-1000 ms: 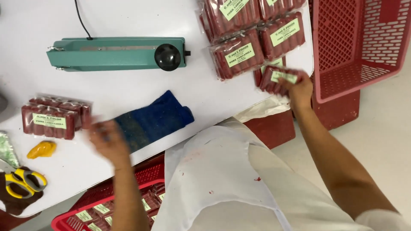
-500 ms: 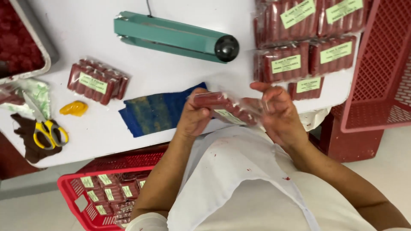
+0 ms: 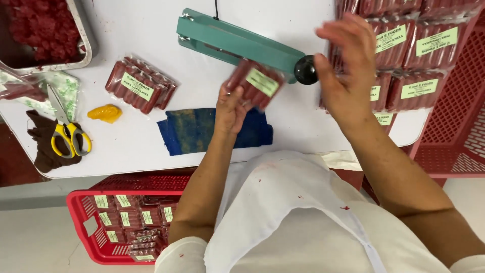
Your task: The person repeatedly picks up vacuum-sealed packages of pork longganisa, places them into a heat-sealing machine, and seals the packages. After sealing, the person places the packages into a red basket. The process is repeated for multiple packages throughout the clip.
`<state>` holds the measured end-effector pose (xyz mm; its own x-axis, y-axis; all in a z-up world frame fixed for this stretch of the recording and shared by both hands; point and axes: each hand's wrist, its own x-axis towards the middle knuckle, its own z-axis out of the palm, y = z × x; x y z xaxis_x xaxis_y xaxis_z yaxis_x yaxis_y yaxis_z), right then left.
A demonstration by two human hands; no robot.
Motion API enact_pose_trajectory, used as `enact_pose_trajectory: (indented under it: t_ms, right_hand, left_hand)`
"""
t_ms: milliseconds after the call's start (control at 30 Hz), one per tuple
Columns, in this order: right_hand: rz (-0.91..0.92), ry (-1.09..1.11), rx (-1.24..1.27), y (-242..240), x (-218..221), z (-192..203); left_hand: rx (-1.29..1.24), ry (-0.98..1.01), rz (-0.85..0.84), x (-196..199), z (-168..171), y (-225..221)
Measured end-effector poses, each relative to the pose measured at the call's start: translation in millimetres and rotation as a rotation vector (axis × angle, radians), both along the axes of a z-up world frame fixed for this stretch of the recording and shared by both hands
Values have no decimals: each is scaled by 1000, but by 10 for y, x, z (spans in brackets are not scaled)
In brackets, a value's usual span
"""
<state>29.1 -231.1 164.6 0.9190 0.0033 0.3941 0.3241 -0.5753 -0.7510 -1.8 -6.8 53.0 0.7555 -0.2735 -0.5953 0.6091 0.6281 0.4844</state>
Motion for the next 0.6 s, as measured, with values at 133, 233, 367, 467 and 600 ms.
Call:
enact_pose_trajectory:
  t_ms: [133, 233, 367, 467, 600]
  right_hand:
    - [28, 299, -202, 229, 223, 43]
    - [-2, 234, -21, 118, 126, -43]
    - [-360, 552, 300, -197, -777, -386]
    - [-191, 1212, 916, -238, -1240, -659]
    - [-324, 1452, 1381, -136, -1079, -428]
  left_hand:
    - [-113, 52, 233, -164, -772, 137]
    - [-117, 50, 94, -290, -598, 252]
    - [-423, 22, -113, -544, -375, 398]
    - [-427, 72, -279, -401, -31, 391]
    - [-333, 34, -377, -301, -188, 315]
